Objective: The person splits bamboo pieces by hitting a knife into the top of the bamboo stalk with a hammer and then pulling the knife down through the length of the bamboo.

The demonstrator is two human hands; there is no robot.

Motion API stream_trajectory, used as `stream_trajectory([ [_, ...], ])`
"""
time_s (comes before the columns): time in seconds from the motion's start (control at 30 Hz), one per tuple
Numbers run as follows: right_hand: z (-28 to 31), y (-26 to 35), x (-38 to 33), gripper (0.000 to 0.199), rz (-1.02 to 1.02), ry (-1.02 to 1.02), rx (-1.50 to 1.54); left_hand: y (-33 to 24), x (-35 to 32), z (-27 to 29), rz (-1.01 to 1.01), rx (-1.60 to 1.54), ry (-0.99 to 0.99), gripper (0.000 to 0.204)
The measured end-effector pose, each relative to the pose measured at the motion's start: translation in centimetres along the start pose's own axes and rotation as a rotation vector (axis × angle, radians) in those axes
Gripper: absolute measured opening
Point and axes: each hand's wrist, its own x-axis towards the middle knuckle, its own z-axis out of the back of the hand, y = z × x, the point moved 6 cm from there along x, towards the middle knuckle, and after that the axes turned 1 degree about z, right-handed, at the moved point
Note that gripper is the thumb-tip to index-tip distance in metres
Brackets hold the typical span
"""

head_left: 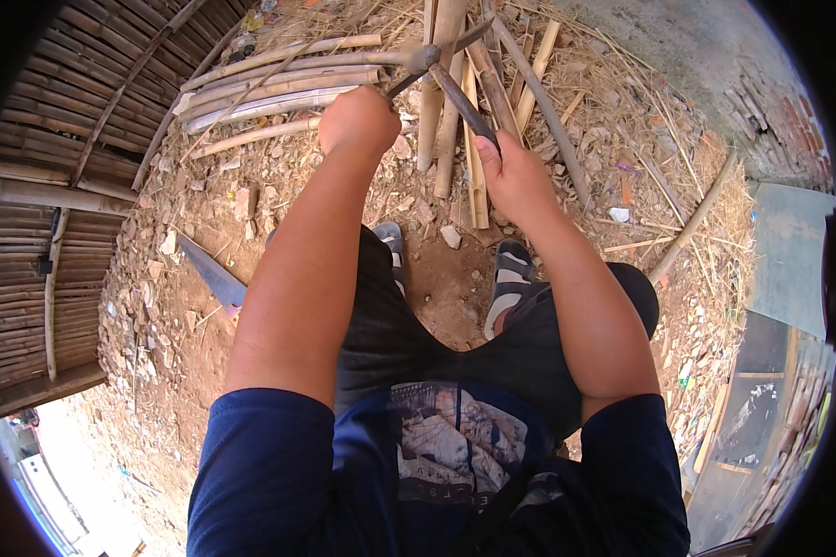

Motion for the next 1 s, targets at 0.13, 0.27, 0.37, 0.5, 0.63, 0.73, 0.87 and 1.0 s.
stream_trajectory([
  [0.13, 2.8, 2.4, 0.0, 0.049, -0.017, -0.060, 0.143, 0.7, 0.2, -0.5, -0.007, 0.014, 0.025, 0.035],
  [0.27, 6.8, 6.3, -0.8, 0.045, 0.144, -0.252, 0.385, 0.6, 0.3, -0.5, -0.025, 0.010, 0.021, 0.039],
  [0.37, 5.6, 5.1, -1.1, 0.043, 0.182, -0.298, 0.282, -0.1, 0.0, -0.2, -0.007, 0.023, -0.003, 0.026],
  [0.5, -0.6, 0.3, -0.1, 0.045, 0.071, 0.035, -0.032, 0.2, -0.1, -0.5, -0.021, 0.007, 0.009, 0.027],
  [0.63, 1.1, 1.4, -0.1, 0.046, -0.020, -0.009, 0.056, 0.5, 0.0, -0.5, 0.001, -0.009, 0.034, 0.035],
  [0.73, 4.7, 4.4, -0.4, 0.046, 0.096, -0.157, 0.279, 1.1, 0.0, -0.5, -0.008, -0.002, 0.023, 0.039],
  [0.87, 6.4, 5.7, -0.9, 0.044, 0.182, -0.295, 0.418, 0.6, 0.1, -0.9, -0.029, -0.005, 0.018, 0.040],
  [1.0, 1.4, 1.7, 0.0, 0.046, 0.002, 0.035, -0.091, 0.4, -0.1, -0.7, -0.024, 0.002, -0.017, 0.026],
])
